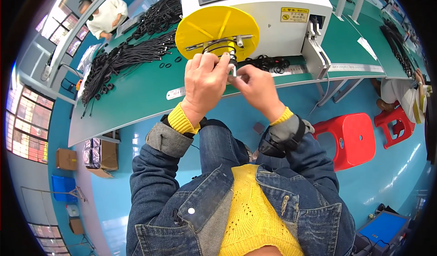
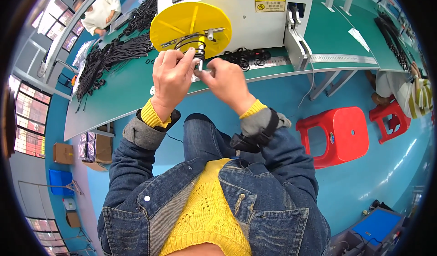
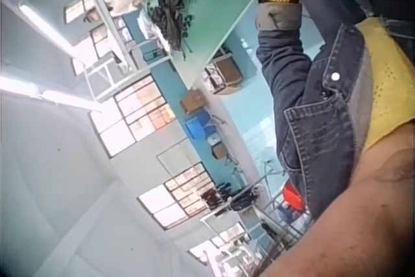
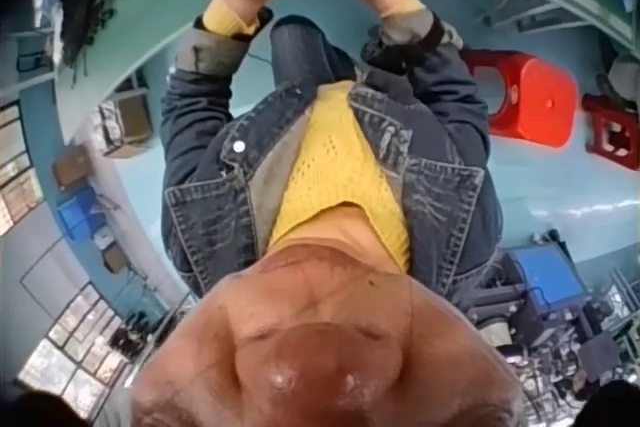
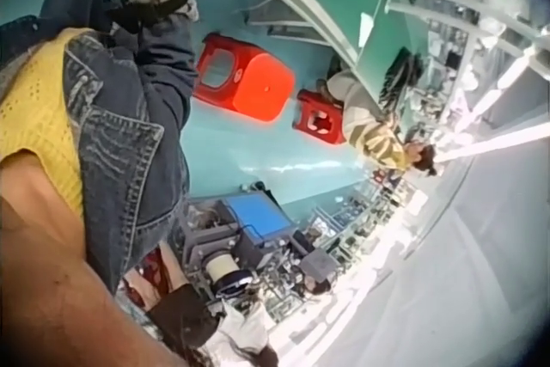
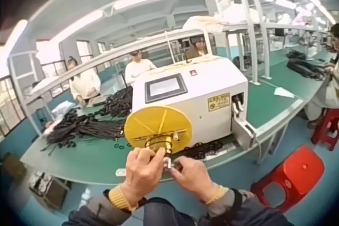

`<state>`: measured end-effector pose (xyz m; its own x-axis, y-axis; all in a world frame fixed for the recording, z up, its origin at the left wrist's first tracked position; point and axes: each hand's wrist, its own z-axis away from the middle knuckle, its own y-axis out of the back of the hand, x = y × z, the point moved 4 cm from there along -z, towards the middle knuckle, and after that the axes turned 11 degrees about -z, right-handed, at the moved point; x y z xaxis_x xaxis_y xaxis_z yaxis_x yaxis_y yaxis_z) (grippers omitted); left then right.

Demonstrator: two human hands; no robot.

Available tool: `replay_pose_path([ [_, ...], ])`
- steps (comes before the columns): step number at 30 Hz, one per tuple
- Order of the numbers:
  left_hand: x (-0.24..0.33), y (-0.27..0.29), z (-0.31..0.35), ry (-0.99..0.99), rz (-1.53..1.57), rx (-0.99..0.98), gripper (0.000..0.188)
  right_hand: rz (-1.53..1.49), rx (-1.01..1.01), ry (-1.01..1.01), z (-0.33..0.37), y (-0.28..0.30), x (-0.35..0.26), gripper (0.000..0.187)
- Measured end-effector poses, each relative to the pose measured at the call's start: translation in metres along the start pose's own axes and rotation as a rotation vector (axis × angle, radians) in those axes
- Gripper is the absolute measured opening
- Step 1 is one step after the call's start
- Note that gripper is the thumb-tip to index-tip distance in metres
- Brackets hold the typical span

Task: The person picks up a cable from the table, winds it around the pegs of a machine, and secures the coiled cable with a tie. This process is repeated several times, with each bundled cable placed in the person's lap.

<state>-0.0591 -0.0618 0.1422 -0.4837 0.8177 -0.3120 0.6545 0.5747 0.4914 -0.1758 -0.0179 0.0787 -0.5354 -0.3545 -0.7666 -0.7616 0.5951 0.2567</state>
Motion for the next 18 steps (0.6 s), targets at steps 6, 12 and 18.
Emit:
replay_pose_path([
  [6,-0.004,-0.002,0.006,0.008,0.061,0.095,0.011,-0.633,-0.146,-0.453,-0.009,-0.035,0.012,0.020],
  [12,-0.009,-0.002,0.008,0.058,0.072,0.042,0.013,-0.508,0.082,-0.259,-0.005,-0.031,0.009,0.025],
  [18,-0.018,-0.009,0.011,0.186,0.173,-0.092,0.015,-0.002,0.061,0.074,-0.012,-0.007,0.006,0.020],
])
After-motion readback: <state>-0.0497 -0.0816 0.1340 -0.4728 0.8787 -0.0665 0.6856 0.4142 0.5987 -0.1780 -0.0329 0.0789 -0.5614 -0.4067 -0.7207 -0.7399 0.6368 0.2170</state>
